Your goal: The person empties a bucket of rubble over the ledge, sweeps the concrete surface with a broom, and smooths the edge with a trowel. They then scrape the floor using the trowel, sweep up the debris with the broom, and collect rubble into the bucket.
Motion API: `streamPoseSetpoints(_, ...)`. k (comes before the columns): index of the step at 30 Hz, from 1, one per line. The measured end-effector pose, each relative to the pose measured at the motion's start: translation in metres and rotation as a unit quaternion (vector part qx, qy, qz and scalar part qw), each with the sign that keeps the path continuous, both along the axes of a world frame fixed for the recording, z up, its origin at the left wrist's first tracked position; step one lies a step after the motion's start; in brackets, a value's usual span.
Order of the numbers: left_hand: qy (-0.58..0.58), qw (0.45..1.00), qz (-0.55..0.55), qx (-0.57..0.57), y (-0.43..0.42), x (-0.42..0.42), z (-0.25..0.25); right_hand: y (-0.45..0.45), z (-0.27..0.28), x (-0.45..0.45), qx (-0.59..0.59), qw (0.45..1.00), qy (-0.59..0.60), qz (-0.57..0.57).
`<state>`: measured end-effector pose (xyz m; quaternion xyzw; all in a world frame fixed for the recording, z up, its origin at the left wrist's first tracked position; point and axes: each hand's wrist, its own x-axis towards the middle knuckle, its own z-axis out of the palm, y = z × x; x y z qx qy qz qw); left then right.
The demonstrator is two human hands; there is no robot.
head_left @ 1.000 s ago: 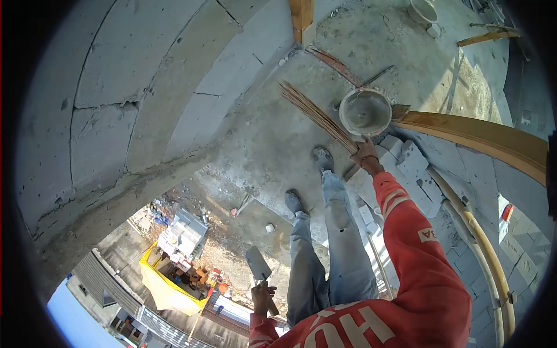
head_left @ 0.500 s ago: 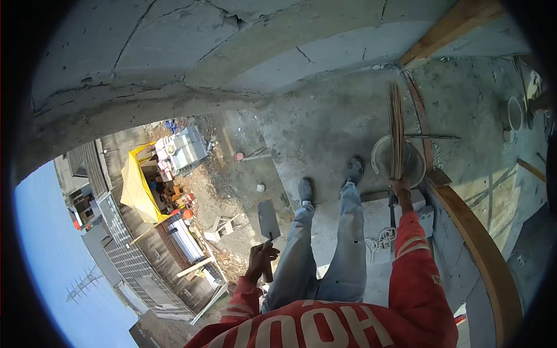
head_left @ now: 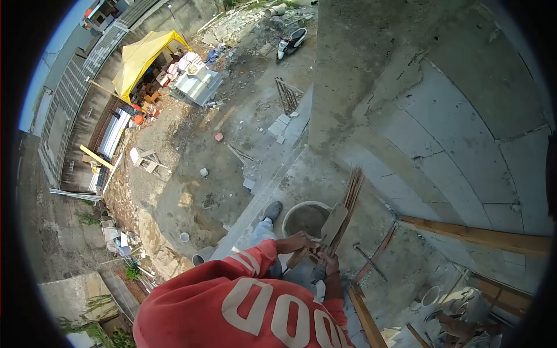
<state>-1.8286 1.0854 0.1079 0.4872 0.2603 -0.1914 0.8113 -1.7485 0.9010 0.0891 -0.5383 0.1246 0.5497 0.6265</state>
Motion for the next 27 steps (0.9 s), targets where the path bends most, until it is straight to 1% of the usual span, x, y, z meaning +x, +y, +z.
streamPoseSetpoints(1,-0.044,0.997,0.018,-0.062,0.013,0.001,0.011,0.021,0.011,-0.003,0.038,0.999,0.004,-0.007)
streamPoseSetpoints(2,-0.058,0.996,0.027,-0.065,0.029,0.002,0.021,0.037,0.019,-0.007,0.034,0.999,-0.009,0.004)
streamPoseSetpoints(4,0.016,0.976,0.035,-0.216,0.066,-0.005,0.037,0.063,0.03,-0.02,0.041,0.995,-0.076,0.05)
streamPoseSetpoints(5,0.008,0.975,0.034,-0.218,0.081,-0.008,0.032,0.08,0.042,-0.026,0.04,0.994,-0.084,0.051)
streamPoseSetpoints(7,-0.046,0.976,0.111,-0.183,0.111,-0.01,0.013,0.109,0.075,-0.034,0.044,0.999,-0.016,0.028)
streamPoseSetpoints(8,-0.059,0.96,0.16,-0.221,0.127,-0.012,0.035,0.118,0.083,-0.033,0.046,0.998,-0.025,0.026)
streamPoseSetpoints(9,-0.066,0.96,0.156,-0.222,0.149,-0.014,0.027,0.119,0.09,-0.03,0.052,0.997,-0.039,0.045)
streamPoseSetpoints(10,-0.044,0.991,0.113,-0.049,0.172,-0.02,0.007,0.114,0.096,-0.027,0.057,0.995,-0.051,0.063)
streamPoseSetpoints(11,-0.022,0.989,0.068,0.128,0.193,-0.028,-0.009,0.107,0.102,-0.023,0.057,0.995,-0.059,0.06)
streamPoseSetpoints(12,-0.026,0.985,0.088,0.146,0.211,-0.037,-0.017,0.095,0.108,-0.017,-0.037,0.984,-0.123,0.125)
streamPoseSetpoints(13,-0.03,0.98,0.107,0.163,0.225,-0.049,-0.022,0.081,0.114,-0.017,-0.133,0.956,-0.184,0.187)
streamPoseSetpoints(15,-0.025,0.986,0.115,0.12,0.256,-0.074,0.022,0.051,0.123,-0.031,-0.232,0.937,-0.231,0.123)
streamPoseSetpoints(16,0.002,0.986,0.131,0.1,0.263,-0.088,0.034,0.025,0.113,-0.038,-0.284,0.912,-0.26,0.143)
streamPoseSetpoints(17,0.029,0.986,0.146,0.08,0.271,-0.103,0.038,-0.002,0.102,-0.046,-0.336,0.883,-0.283,0.163)
streamPoseSetpoints(18,0.013,0.987,0.116,0.114,0.28,-0.12,0.019,-0.015,0.092,-0.05,-0.371,0.867,-0.283,0.176)
streamPoseSetpoints(19,-0.003,0.985,0.085,0.151,0.286,-0.139,0.0,-0.019,0.086,-0.053,-0.392,0.859,-0.273,0.184)
streamPoseSetpoints(20,0.022,0.986,0.074,0.147,0.286,-0.158,-0.001,-0.017,0.083,-0.053,-0.406,0.858,-0.258,0.183)
streamPoseSetpoints(21,0.047,0.987,0.064,0.143,0.283,-0.171,0.004,-0.015,0.08,-0.053,-0.411,0.859,-0.247,0.181)
streamPoseSetpoints(23,0.041,0.973,-0.033,0.223,0.271,-0.189,0.046,-0.001,0.081,-0.051,-0.407,0.864,-0.236,0.179)
streamPoseSetpoints(24,0.074,0.971,-0.063,0.221,0.262,-0.2,0.056,0.005,0.081,-0.051,-0.404,0.866,-0.233,0.181)
streamPoseSetpoints(25,0.108,0.966,-0.091,0.217,0.249,-0.211,0.059,0.009,0.081,-0.05,-0.399,0.869,-0.231,0.181)
streamPoseSetpoints(27,0.098,0.944,-0.12,0.291,0.22,-0.246,0.046,0.02,0.079,-0.047,-0.389,0.872,-0.231,0.185)
